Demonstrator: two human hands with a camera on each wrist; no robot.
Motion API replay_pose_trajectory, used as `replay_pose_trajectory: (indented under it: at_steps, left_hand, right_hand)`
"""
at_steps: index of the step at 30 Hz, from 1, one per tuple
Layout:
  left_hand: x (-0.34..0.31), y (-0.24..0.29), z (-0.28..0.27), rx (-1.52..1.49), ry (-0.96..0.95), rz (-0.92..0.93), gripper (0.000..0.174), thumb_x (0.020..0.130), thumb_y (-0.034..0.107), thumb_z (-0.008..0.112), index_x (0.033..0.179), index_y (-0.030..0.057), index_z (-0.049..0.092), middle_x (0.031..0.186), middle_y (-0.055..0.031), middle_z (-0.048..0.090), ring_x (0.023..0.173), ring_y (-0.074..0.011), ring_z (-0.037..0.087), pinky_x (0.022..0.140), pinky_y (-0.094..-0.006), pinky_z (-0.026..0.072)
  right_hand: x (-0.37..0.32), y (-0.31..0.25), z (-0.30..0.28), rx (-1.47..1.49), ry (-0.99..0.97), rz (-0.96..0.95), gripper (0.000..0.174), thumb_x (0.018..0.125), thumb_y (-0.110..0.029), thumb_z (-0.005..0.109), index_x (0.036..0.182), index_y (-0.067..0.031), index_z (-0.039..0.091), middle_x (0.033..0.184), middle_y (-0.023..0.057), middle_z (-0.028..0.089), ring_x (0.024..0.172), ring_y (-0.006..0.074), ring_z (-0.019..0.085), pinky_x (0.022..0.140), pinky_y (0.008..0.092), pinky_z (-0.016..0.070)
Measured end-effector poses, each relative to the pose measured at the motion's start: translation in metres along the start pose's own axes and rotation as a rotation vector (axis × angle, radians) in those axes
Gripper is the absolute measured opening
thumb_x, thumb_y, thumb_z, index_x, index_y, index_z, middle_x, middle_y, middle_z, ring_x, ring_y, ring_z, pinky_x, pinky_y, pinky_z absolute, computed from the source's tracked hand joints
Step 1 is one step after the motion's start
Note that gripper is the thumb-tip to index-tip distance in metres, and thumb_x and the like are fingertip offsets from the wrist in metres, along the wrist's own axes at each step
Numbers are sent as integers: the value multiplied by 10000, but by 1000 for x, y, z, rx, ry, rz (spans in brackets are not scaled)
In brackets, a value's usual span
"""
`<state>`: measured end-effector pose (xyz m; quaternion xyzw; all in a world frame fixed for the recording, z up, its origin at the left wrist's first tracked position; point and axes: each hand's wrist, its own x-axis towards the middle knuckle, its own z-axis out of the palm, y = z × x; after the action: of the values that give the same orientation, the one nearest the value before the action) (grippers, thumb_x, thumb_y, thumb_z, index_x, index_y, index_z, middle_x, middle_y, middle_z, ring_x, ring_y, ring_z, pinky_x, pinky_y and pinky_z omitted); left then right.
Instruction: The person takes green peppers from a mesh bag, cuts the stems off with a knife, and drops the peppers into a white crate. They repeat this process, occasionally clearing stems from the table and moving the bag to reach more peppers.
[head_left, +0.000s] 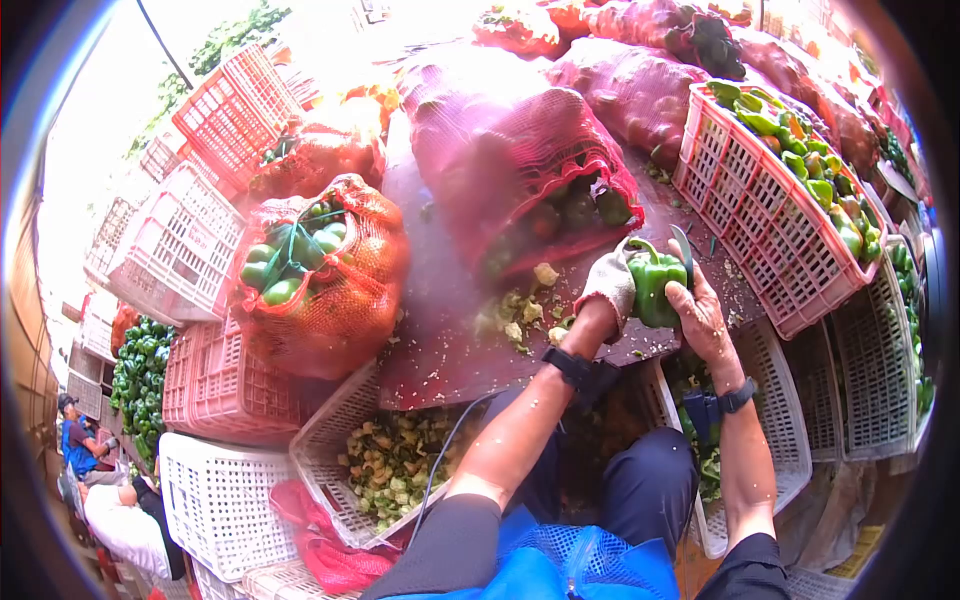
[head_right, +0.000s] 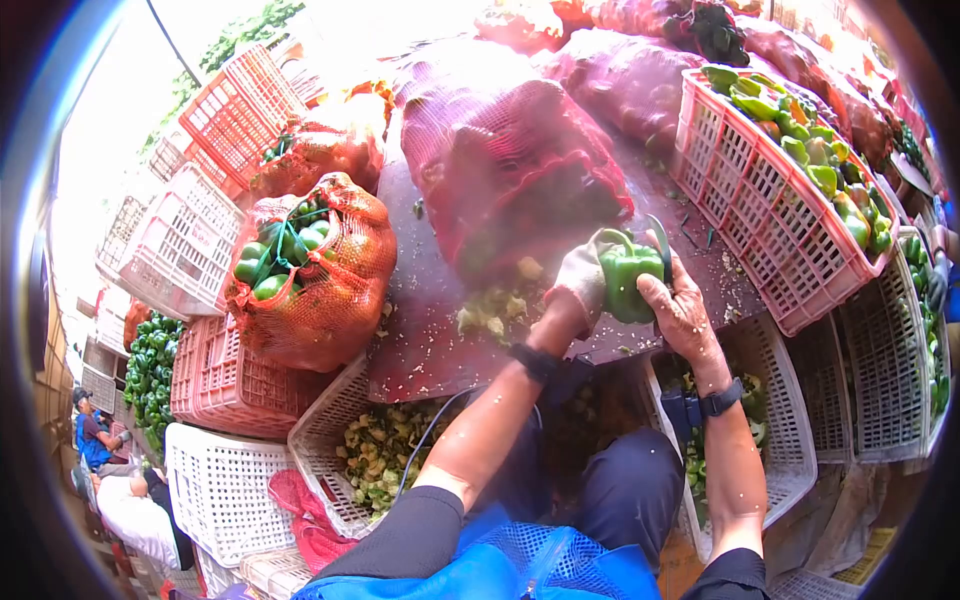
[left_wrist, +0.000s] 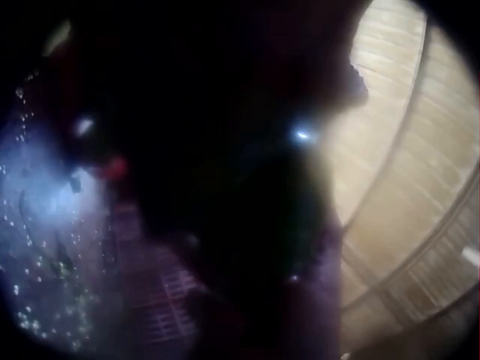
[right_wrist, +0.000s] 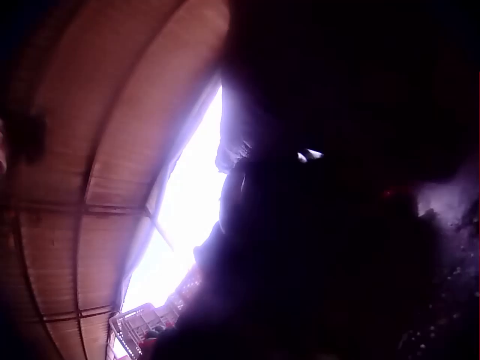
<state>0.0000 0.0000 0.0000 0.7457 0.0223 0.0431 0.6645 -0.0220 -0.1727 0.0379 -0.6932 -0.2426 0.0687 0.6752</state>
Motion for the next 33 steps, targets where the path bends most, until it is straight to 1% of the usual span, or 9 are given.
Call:
replay_pose_trajectory:
  at_steps: [2,3,7,9,25,27,29,31,33]
  left_hand:
    - [10,-14,-4,2,270,96,305,1025,181,444,1106,56,710,1011,-168,727,897,-265,710,791,-380,552]
    - [-21,19,5,13,230,13,311,972,121,509,1223,12,656,1076,-156,737,925,-210,712,815,-313,546]
    - [-37,47,24,309,324,52,416,795,73,667,1203,7,614,1041,-184,700,966,-335,691,860,-406,545]
    - [-48,43,30,445,373,302,443,753,81,700,1179,10,601,1062,-194,648,991,-388,654,866,-441,539]
    - [-33,5,21,222,11,357,418,766,244,779,1139,95,664,1077,-135,696,905,-304,689,840,-388,551]
    - [-19,-4,17,746,-145,634,386,820,297,731,1148,103,670,1105,-96,703,941,-280,678,906,-393,518]
    - [-22,19,25,1016,-276,547,323,864,284,679,1144,124,680,1124,-89,703,1003,-285,660,947,-419,492]
    - [6,-68,62,-262,-134,325,272,884,225,649,1132,120,692,1124,-91,703,1071,-284,630,955,-452,477]
    - [-15,-39,76,-218,-94,403,303,891,193,625,1174,93,670,1121,-94,702,1027,-286,635,926,-459,475]
  right_hand:
    - [3,3,10,104,40,-30,637,914,-197,742,1467,-73,452,1265,78,612,1145,134,554,991,310,474]
    - [-9,-5,1,63,28,4,637,914,-197,742,1467,-73,452,1265,78,612,1145,134,554,991,310,474]
    - [-5,-4,6,-47,170,-91,574,878,-128,743,1399,-64,510,1139,59,660,1028,143,616,914,305,515]
    - [-8,-4,7,-98,202,-118,566,878,-131,745,1391,-64,515,1124,61,666,1009,144,623,901,304,520]
    - [-35,-8,-23,-248,189,-99,322,861,-112,730,1164,-17,671,1061,46,706,985,113,632,907,298,514]
    - [-37,-10,-33,-398,241,-193,299,867,-130,727,1143,-27,674,1042,39,701,953,115,639,872,286,519]
    - [-50,13,-45,105,349,29,304,883,-145,719,1164,-44,662,1026,30,694,915,111,641,828,278,523]
    - [-61,30,-46,347,544,-50,311,921,-224,688,1195,-92,624,956,34,677,653,55,582,480,209,454]
    - [-77,45,-56,406,683,-24,335,936,-304,681,1203,-118,603,924,16,671,534,72,536,384,204,396]
